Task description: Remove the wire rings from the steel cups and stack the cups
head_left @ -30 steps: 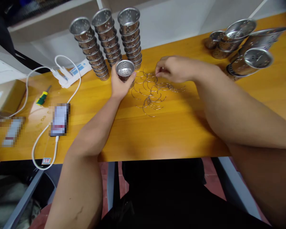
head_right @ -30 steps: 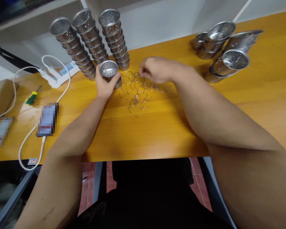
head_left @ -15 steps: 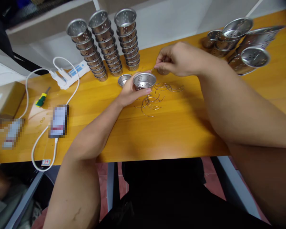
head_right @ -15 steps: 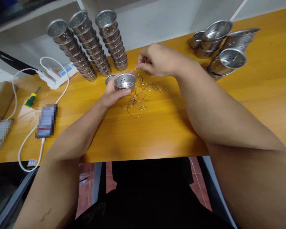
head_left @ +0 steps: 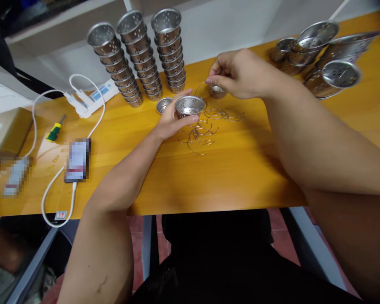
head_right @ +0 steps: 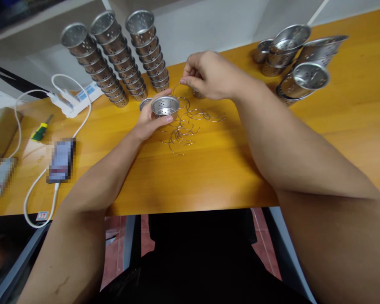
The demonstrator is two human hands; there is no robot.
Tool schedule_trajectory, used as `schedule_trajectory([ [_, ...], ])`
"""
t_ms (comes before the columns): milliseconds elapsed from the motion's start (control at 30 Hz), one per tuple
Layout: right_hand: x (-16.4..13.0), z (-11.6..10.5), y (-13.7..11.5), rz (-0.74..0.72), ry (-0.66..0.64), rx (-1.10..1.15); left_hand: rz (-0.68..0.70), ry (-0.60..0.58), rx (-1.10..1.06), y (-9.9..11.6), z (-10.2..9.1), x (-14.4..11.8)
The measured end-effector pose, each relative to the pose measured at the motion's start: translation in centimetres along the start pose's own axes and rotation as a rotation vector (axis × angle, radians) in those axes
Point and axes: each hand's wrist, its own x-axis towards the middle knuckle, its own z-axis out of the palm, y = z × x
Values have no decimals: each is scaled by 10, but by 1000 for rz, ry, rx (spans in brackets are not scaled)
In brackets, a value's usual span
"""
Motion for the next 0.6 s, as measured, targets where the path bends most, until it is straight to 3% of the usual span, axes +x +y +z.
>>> schedule_trajectory([
  [167,3,5,4,27,-20,86,-43,-40,-76,5,4,0],
  [333,8,4,17,57,-123,-48,-23,19,-60,0,1,3],
  [467,8,8,17,-3,-188,-174,29,23,-16,-6,1,3],
  [600,7,17,6,-74,-204,-129,103,1,44,-7,6,-1],
])
